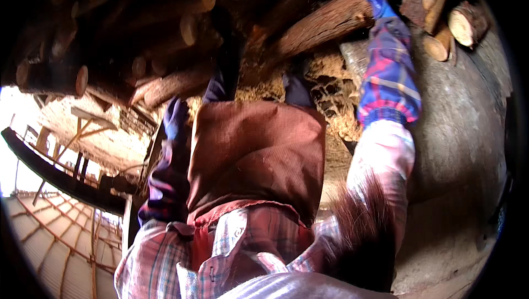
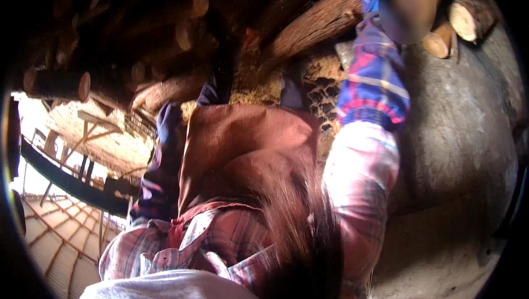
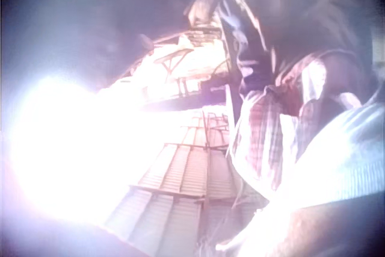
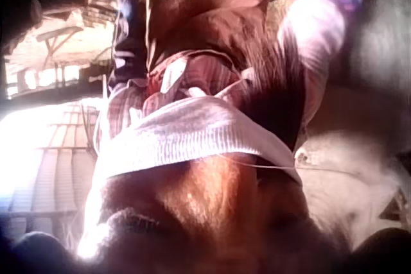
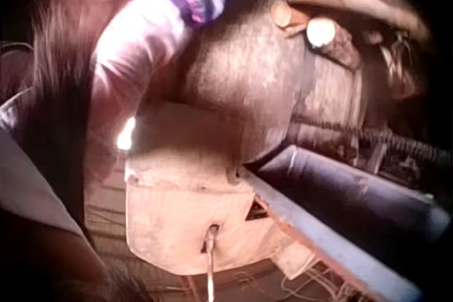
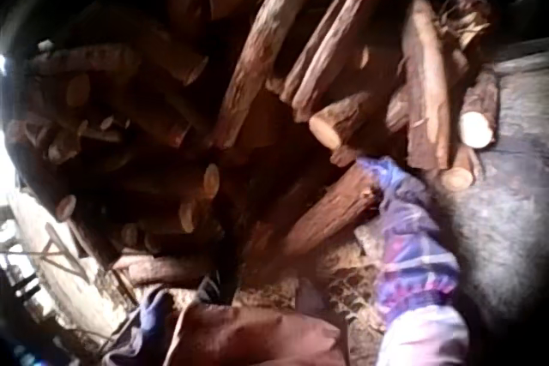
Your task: The person repeatedly picks up logs from a large pile and feeds them into a wood processing machine. They use both hands to select and position the logs, ensuring they enter the machine's intake mechanism. The task involves continuous handling of multiple logs in a repetitive cycle.
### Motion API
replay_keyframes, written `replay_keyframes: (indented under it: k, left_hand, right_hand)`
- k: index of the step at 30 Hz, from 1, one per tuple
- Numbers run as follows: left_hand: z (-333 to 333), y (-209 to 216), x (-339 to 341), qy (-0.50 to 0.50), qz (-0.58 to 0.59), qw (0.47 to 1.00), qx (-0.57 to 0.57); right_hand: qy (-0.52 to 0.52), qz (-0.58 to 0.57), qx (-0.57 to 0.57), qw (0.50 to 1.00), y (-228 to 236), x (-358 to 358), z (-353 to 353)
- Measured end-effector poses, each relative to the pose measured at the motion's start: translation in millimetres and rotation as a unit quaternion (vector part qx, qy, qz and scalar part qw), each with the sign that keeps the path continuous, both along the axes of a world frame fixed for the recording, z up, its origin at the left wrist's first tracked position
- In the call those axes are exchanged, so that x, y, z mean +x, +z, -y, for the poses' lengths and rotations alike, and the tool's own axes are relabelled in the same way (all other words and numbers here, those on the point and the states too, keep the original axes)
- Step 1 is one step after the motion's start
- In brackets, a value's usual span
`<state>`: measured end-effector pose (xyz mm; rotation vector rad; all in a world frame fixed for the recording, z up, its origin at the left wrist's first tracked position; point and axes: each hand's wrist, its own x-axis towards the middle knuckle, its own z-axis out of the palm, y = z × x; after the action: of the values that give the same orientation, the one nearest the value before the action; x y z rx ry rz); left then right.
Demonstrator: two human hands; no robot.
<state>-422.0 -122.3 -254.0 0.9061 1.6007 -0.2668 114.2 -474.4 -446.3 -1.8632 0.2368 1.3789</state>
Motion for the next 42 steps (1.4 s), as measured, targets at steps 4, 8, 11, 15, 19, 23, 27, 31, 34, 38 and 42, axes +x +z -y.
replay_keyframes:
  k: [4,8,11,15,19,23,27,31,34,38,42]
  left_hand:
    - [55.7,-33.2,125.4,-0.033,0.123,0.989,-0.074]
    - [120.4,-46.8,201.6,0.096,0.055,0.934,-0.34]
    - [132.3,-57.9,190.6,0.116,0.063,0.88,-0.456]
    - [126.2,-22.2,186.0,-0.057,-0.078,0.858,-0.504]
    - [129.4,-33.3,148.9,-0.091,-0.018,0.87,-0.484]
    - [109.8,29.5,137.3,-0.031,0.134,0.902,-0.41]
    - [70.8,162.2,165.7,0.064,0.192,0.864,-0.461]
    - [72.4,209.7,149.7,0.016,0.256,0.934,-0.248]
    - [43.0,245.8,177.0,0.035,0.268,0.949,-0.164]
    - [-7.2,304.9,184.5,-0.036,0.358,0.93,-0.073]
    - [-71.1,284.6,231.9,-0.066,0.508,0.839,-0.183]
  right_hand:
    - [-0.076,0.042,0.227,0.97,22.1,-52.0,-3.2]
    - [0.03,0.227,-0.01,0.973,125.4,-212.7,-42.6]
    - [-0.252,0.145,-0.027,0.956,221.1,-267.4,-70.2]
    - [-0.513,-0.238,-0.085,0.82,146.9,-354.7,-20.9]
    - [-0.53,-0.289,0.017,0.797,147.2,-371.1,-42.0]
    - [-0.452,-0.317,0.074,0.83,194.7,-356.5,-62.6]
    - [-0.353,-0.35,0.126,0.859,257.2,-329.9,-89.4]
    - [-0.207,-0.453,0.143,0.855,364.5,-243.9,-168.0]
    - [-0.14,-0.383,0.219,0.886,381.1,-216.0,-220.5]
    - [-0.106,-0.38,0.289,0.872,465.4,-181.7,-284.3]
    - [0.007,-0.075,0.36,0.93,467.1,-122.5,-301.5]
